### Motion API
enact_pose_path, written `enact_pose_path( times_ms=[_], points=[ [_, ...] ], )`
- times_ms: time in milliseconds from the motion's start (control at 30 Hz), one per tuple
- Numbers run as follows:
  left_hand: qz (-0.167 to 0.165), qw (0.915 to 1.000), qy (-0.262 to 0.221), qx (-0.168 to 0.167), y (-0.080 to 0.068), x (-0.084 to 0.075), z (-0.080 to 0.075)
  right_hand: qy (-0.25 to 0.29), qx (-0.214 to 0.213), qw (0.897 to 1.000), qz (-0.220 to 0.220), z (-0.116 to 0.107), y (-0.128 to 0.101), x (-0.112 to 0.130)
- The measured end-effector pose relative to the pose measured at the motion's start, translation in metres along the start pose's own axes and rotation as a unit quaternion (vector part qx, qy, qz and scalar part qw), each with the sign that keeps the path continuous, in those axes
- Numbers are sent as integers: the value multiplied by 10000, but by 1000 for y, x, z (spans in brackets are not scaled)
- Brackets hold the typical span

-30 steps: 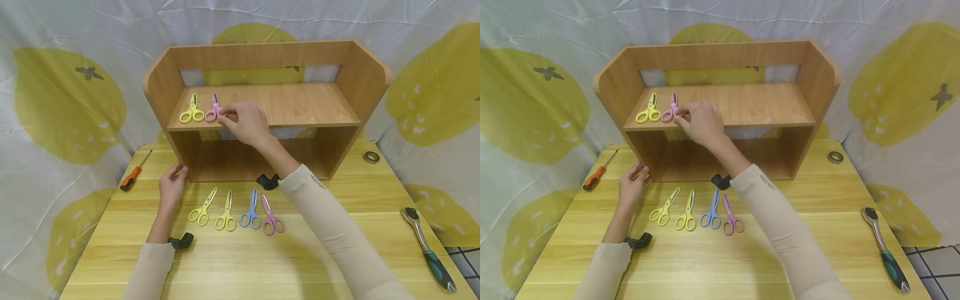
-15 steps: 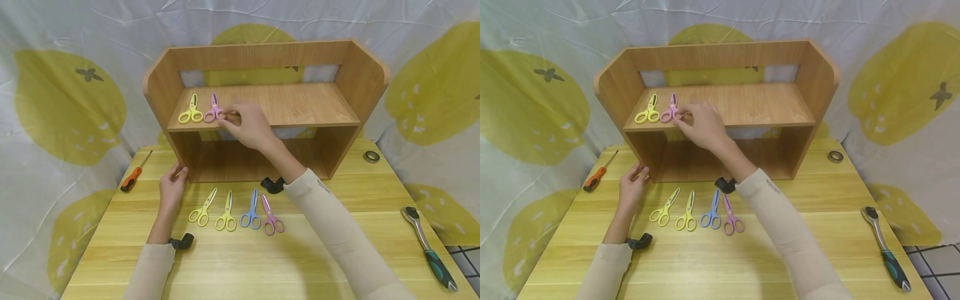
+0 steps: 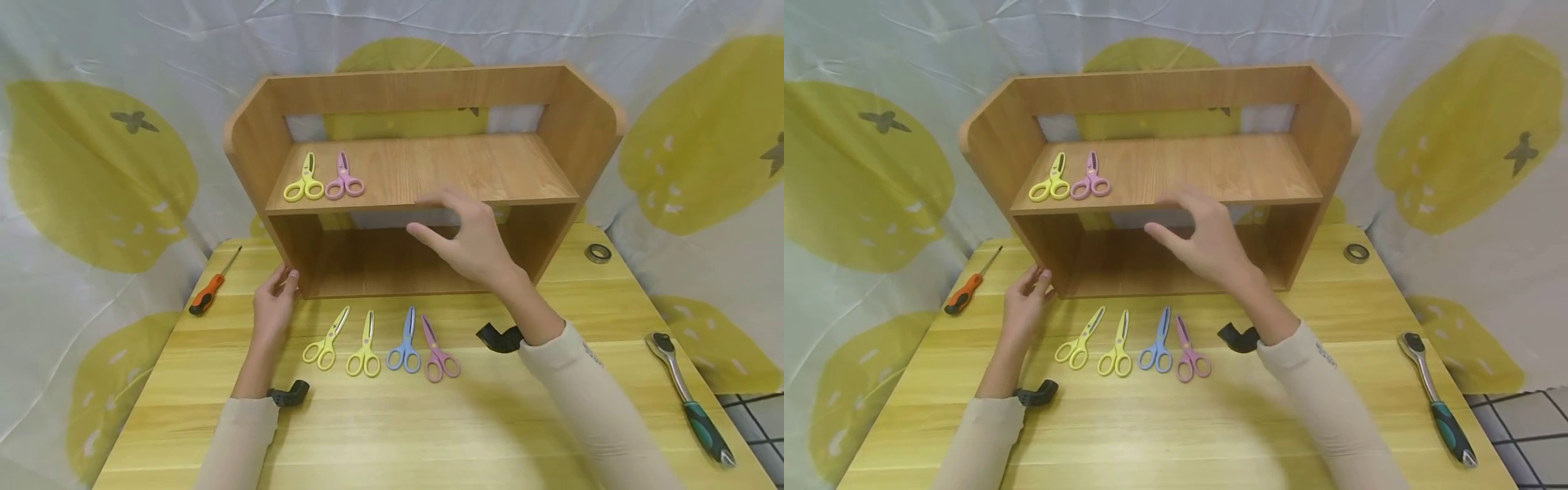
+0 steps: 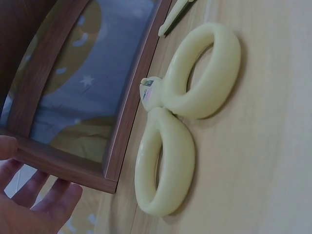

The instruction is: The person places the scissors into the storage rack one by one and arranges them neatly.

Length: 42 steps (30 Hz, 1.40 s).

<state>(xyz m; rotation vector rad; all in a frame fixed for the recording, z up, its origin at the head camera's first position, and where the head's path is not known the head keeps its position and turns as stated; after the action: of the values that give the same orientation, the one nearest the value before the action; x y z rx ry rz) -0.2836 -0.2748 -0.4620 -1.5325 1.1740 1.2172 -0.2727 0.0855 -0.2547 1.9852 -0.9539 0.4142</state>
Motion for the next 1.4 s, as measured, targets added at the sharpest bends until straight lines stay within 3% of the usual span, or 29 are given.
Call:
enact_pose_path(
  times_ms=[200,467,867,1100,1400],
  points=[
    [-50,9993,-82,350,0,2,0,76,179,9990,396,-6,-42,-16],
    [-35,9992,-15,390,4,4,2,86,542,9932,1023,0,-98,-42],
    [-150,9987,-132,465,7,4,2,186,1053,9823,1535,39,-165,-80],
    [-40,9989,-44,455,5,2,1,231,1179,9766,1783,58,-189,-95],
    [18,9988,-13,486,6,1,2,422,1302,9738,1818,66,-198,-100]
  ],
)
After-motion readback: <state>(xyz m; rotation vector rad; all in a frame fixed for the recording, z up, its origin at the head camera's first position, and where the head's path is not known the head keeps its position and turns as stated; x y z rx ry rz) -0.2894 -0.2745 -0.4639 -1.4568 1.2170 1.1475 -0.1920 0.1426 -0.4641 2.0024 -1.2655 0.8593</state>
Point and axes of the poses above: each hand's wrist, its own y-axis towards the middle knuckle, its own z-axis out of the palm, x = y × z, the point moved 9 cm from there along y, towards the middle knuckle, and after that the axes turned 3 degrees about x, right-handed, at the moved point
